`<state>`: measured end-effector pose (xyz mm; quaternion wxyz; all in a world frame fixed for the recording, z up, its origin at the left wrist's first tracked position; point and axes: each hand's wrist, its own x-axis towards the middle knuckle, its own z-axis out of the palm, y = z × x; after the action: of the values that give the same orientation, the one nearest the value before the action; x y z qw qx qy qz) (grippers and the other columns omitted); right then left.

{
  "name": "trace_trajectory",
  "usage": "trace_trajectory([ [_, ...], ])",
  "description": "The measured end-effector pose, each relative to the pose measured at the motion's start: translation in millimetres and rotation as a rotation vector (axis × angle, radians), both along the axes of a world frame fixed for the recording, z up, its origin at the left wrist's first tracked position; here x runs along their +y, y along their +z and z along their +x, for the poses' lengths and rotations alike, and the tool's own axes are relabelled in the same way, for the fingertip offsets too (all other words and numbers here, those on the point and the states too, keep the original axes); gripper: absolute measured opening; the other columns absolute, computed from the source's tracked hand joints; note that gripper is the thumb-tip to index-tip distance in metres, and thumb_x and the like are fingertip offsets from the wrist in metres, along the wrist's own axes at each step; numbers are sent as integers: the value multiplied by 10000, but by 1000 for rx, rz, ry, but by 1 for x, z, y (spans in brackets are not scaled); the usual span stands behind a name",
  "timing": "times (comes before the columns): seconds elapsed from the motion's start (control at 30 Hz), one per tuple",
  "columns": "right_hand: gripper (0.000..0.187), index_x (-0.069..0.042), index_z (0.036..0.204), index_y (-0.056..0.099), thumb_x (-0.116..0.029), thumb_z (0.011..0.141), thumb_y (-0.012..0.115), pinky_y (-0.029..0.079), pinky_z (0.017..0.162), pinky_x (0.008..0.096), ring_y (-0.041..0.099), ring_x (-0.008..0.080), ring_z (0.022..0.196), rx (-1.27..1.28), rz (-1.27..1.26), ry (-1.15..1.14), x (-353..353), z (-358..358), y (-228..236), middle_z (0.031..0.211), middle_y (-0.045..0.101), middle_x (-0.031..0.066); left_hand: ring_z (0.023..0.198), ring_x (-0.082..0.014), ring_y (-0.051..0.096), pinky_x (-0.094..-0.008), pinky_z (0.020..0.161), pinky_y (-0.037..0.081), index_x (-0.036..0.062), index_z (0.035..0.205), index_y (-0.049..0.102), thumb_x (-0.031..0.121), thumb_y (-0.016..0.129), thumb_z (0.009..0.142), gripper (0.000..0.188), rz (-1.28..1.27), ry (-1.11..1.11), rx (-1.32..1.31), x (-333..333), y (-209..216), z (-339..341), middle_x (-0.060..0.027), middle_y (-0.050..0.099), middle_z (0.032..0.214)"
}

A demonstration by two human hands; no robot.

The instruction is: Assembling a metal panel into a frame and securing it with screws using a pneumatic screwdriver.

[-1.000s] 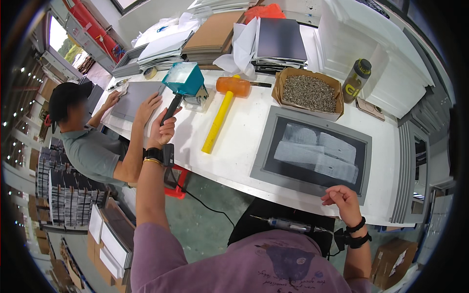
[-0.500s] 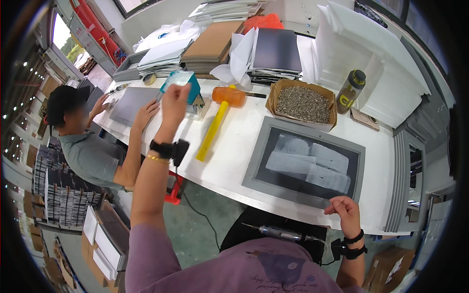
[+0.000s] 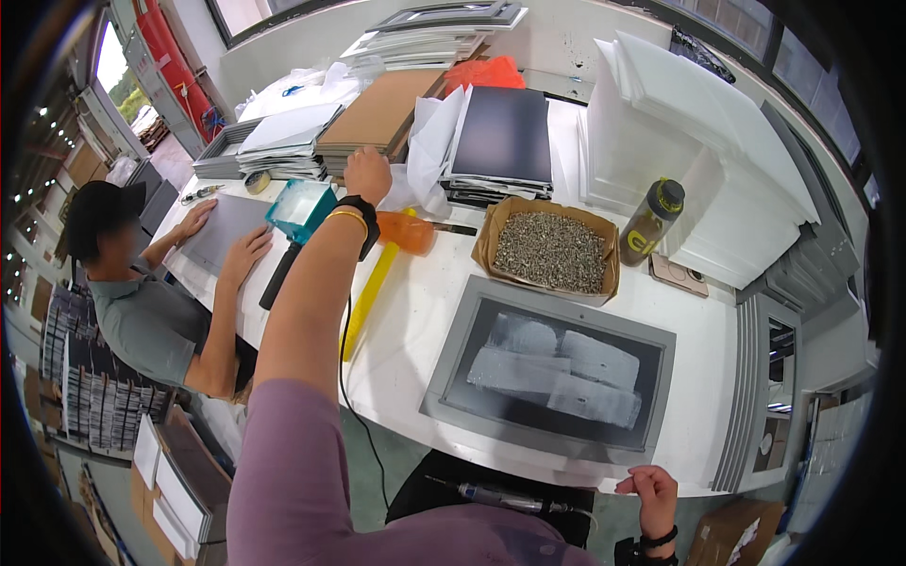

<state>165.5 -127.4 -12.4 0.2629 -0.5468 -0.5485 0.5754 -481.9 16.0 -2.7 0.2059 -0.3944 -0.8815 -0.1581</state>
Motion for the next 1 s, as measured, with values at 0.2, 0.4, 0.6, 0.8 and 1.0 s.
trace_trajectory([
  [0.2,224,34,978,572,-166,899,508,493,672,284,619,181,704,-6,-61,15,1,-1,-1,756,638,109,987,-336,547,-444,850,433,-2,1023,550,278,520,839,337,73,2,180,40,-14,-40,-183,578,1020],
  [0.4,272,40,1043,567,-188,914,497,483,705,291,604,180,749,-16,-109,8,-1,-3,-9,821,636,106,875,-271,618,-386,717,487,68,831,670,217,514,824,217,-217,47,199,61,-4,-36,-135,641,914],
  [0.6,259,43,1035,568,-175,915,496,491,705,309,609,183,766,4,-96,-11,-2,-8,-17,818,633,108,807,-233,635,-380,685,459,137,767,693,156,499,806,199,-291,-7,360,64,-6,-32,-55,672,809],
  [0.8,269,34,1059,571,-182,915,499,498,722,318,605,174,787,-34,-27,83,-7,-3,-22,836,631,105,720,-223,649,-341,598,484,113,708,674,108,547,763,139,-335,-137,411,45,2,-21,-74,660,742],
  [1.0,176,40,904,574,-122,889,510,503,631,273,630,180,645,26,-16,-40,-17,-12,-35,698,637,117,689,-255,648,-364,581,500,103,716,679,101,552,767,137,-182,-210,524,32,36,12,-80,650,686],
])
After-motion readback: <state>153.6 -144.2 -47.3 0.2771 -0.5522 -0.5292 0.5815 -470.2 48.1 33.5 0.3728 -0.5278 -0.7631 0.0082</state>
